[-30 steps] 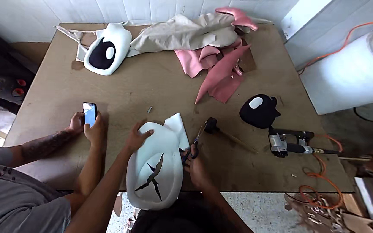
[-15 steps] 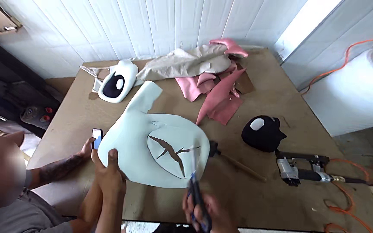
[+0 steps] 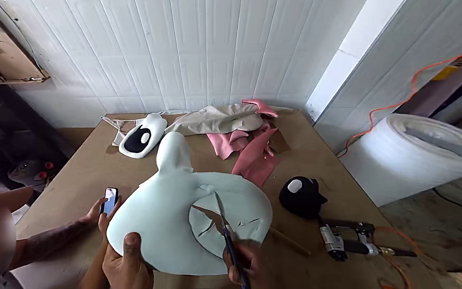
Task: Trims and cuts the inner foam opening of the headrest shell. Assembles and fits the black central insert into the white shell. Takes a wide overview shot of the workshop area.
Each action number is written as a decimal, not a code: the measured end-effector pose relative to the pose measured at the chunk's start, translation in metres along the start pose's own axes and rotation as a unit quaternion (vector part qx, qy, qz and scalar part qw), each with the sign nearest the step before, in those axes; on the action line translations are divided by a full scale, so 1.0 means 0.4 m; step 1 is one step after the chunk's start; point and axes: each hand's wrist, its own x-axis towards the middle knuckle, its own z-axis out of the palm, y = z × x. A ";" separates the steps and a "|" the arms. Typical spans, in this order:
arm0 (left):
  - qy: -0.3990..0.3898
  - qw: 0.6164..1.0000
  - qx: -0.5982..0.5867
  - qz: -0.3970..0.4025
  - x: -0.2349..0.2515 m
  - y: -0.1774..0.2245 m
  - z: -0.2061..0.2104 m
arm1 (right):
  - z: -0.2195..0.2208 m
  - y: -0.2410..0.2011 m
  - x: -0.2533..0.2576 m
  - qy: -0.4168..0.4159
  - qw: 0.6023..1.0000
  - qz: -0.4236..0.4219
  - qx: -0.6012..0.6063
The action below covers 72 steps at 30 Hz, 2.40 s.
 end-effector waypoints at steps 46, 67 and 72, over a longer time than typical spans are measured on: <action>-0.124 0.989 0.063 0.059 0.021 0.190 -0.106 | -0.003 -0.105 -0.153 0.071 0.982 -0.050 -0.167; -0.164 0.975 0.149 -0.019 -0.014 0.178 -0.133 | 0.063 0.112 -0.268 0.037 0.998 -0.047 0.012; -0.162 0.975 0.147 -0.043 -0.022 0.168 -0.145 | 0.086 0.117 -0.276 0.100 0.992 -0.055 -0.048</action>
